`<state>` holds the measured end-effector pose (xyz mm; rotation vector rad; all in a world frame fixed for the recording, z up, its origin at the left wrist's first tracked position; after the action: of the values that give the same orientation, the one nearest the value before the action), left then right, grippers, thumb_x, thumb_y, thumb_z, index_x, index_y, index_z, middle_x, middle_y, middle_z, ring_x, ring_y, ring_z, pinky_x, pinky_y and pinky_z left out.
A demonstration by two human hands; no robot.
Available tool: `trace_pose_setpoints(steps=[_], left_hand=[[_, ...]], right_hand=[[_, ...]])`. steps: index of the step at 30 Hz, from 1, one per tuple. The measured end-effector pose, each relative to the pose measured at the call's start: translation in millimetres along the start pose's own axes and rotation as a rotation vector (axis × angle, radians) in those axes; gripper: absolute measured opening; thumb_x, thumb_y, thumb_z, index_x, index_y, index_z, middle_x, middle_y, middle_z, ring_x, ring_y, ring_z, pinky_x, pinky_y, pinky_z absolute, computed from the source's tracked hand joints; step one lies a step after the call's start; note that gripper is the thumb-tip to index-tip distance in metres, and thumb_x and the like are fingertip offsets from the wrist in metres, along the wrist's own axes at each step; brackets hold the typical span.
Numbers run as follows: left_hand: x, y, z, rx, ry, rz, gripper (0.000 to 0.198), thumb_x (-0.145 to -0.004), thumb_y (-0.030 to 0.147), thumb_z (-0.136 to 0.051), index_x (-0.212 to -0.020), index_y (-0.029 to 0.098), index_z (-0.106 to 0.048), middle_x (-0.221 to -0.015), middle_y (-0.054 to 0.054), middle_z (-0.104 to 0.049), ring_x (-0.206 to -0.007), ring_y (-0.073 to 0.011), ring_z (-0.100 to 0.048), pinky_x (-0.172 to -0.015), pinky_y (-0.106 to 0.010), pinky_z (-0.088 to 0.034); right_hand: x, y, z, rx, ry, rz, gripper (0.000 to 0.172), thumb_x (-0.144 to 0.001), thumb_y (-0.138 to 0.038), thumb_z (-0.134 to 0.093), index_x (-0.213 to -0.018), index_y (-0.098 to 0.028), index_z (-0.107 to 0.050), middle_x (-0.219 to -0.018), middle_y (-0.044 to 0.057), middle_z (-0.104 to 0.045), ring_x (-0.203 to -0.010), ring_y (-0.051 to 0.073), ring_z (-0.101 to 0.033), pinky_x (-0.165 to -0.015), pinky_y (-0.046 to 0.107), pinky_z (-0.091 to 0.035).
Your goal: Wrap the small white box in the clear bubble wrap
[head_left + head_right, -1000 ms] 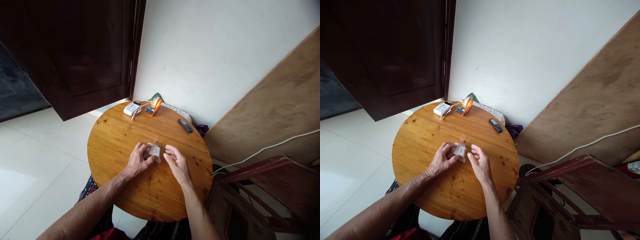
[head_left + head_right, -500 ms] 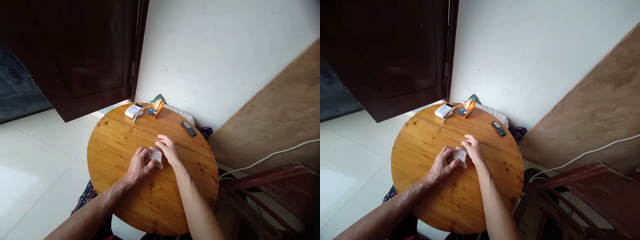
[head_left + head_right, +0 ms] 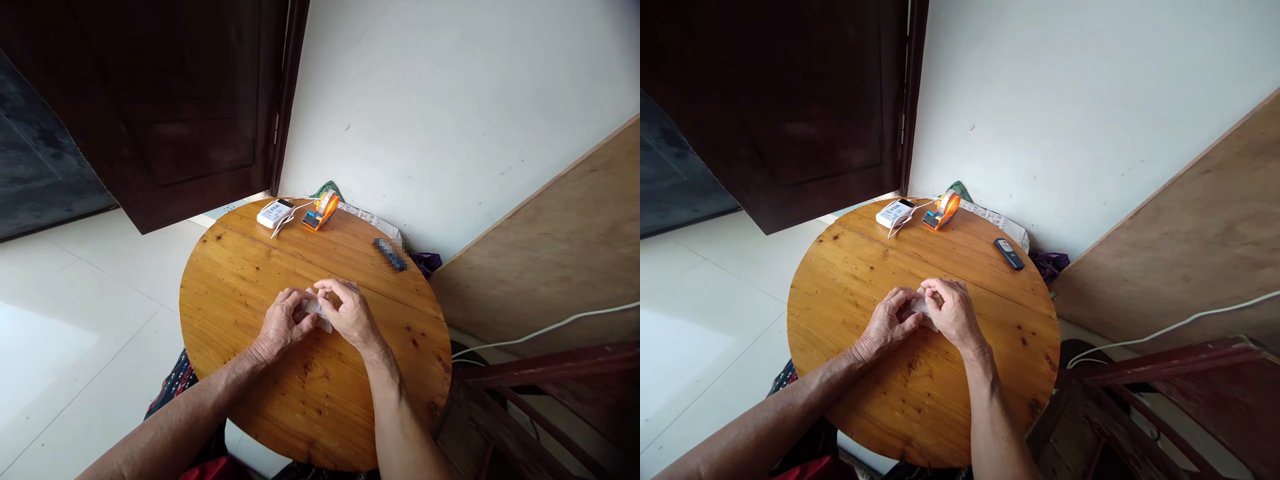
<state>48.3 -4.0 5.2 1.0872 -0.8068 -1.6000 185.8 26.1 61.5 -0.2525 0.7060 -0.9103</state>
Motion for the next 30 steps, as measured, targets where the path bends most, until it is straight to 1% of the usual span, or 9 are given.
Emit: trace_pose_setpoints(steps=[3, 7, 9, 15, 19, 23, 25, 28, 30], left_hand=[[-0.2, -0.8, -0.1, -0.005, 0.001, -0.011, 0.028, -0.081, 0.026, -0.064, -0.109, 0.020, -0.064, -0.105, -0.006, -0.063, -0.095, -0.0209, -0.060, -0.085, -0.033, -0.049], [-0.5, -1.1, -0.5, -0.014, -0.001, -0.018, 0.029, -0.082, 0.027, -0.064, -0.110, 0.020, -0.064, -0.106, -0.006, -0.063, -0.096, -0.0211, -0.060, -0.086, -0.034, -0.049], [-0.5, -1.4, -0.6, -0.022, 0.003, -0.020, 0.029, -0.082, 0.027, -0.064, -0.110, 0.021, -0.063, -0.106, -0.006, -0.063, -0.095, -0.0208, -0.060, -0.085, -0.034, -0.050], [0.0, -2.4, -2.4, -0.031, 0.000, -0.033, 0.030, -0.080, 0.024, -0.065, -0.110, 0.021, -0.063, -0.106, -0.006, -0.064, -0.093, -0.0203, -0.060, -0.084, -0.033, -0.050], [0.2, -2.3, -2.3, -0.025, 0.002, -0.032, 0.030, -0.080, 0.024, -0.065, -0.110, 0.021, -0.063, -0.106, -0.006, -0.064, -0.097, -0.0211, -0.060, -0.087, -0.034, -0.050], [0.4, -2.5, -1.9, -0.024, 0.007, -0.033, 0.029, -0.081, 0.028, -0.065, -0.110, 0.021, -0.063, -0.106, -0.006, -0.064, -0.097, -0.0215, -0.061, -0.087, -0.035, -0.050], [0.5, -4.1, -2.0, -0.015, 0.014, -0.020, 0.032, -0.081, 0.029, -0.065, -0.112, 0.021, -0.062, -0.106, -0.006, -0.063, -0.096, -0.0214, -0.061, -0.086, -0.035, -0.051], [0.6, -7.4, -2.7, -0.008, 0.021, 0.022, 0.040, -0.080, 0.029, -0.066, -0.118, 0.020, -0.059, -0.107, -0.007, -0.063, -0.095, -0.0218, -0.061, -0.087, -0.037, -0.051], [0.9, -8.0, -3.0, 0.008, 0.025, 0.044, 0.044, -0.079, 0.029, -0.066, -0.121, 0.020, -0.057, -0.108, -0.007, -0.063, -0.096, -0.0221, -0.061, -0.088, -0.038, -0.051]], right_hand=[[0.3, -11.5, 1.1, 0.194, -0.047, 0.083, 0.021, -0.084, -0.008, -0.053, -0.092, -0.023, -0.065, -0.088, 0.004, -0.074, -0.083, 0.021, -0.065, -0.081, 0.036, -0.044], [0.9, -19.1, -2.0, 0.311, -0.102, 0.089, 0.023, -0.085, -0.005, -0.051, -0.095, -0.021, -0.063, -0.088, 0.005, -0.074, -0.082, 0.024, -0.064, -0.081, 0.038, -0.045], [2.2, -19.0, -3.0, 0.298, -0.083, 0.084, 0.024, -0.084, -0.005, -0.051, -0.098, -0.021, -0.062, -0.090, 0.005, -0.074, -0.083, 0.023, -0.065, -0.081, 0.037, -0.046], [10.9, -5.6, 2.7, 0.124, 0.087, 0.006, 0.018, -0.087, -0.013, -0.052, -0.099, -0.023, -0.061, -0.091, 0.004, -0.074, -0.085, 0.020, -0.068, -0.079, 0.032, -0.051], [12.3, -5.9, 2.0, 0.142, 0.029, 0.012, 0.019, -0.088, -0.013, -0.050, -0.100, -0.024, -0.061, -0.092, 0.004, -0.074, -0.086, 0.020, -0.069, -0.080, 0.032, -0.052], [12.8, -19.5, -1.9, 0.269, -0.061, 0.107, 0.028, -0.085, -0.006, -0.049, -0.104, -0.022, -0.062, -0.093, 0.004, -0.075, -0.086, 0.021, -0.069, -0.099, 0.043, -0.045], [13.6, -22.9, -2.5, 0.291, -0.084, 0.108, 0.033, -0.083, -0.004, -0.050, -0.107, -0.022, -0.063, -0.092, 0.004, -0.075, -0.085, 0.021, -0.069, -0.103, 0.046, -0.041], [15.1, -20.3, 1.4, 0.213, -0.056, 0.092, 0.031, -0.082, -0.008, -0.052, -0.106, -0.024, -0.064, -0.090, 0.003, -0.075, -0.084, 0.021, -0.069, -0.104, 0.047, -0.039], [15.9, -12.4, 8.9, 0.114, 0.039, 0.060, 0.026, -0.084, -0.012, -0.052, -0.103, -0.025, -0.065, -0.088, 0.002, -0.076, -0.085, 0.021, -0.069, -0.102, 0.046, -0.042]])
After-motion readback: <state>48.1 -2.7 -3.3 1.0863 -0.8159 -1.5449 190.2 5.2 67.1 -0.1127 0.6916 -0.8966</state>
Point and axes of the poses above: each hand's wrist, its own x-axis away from the middle knuckle, its own z-axis out of the back of the hand, y = z × x, the point moved 5 cm from there along -x, towards the middle knuckle
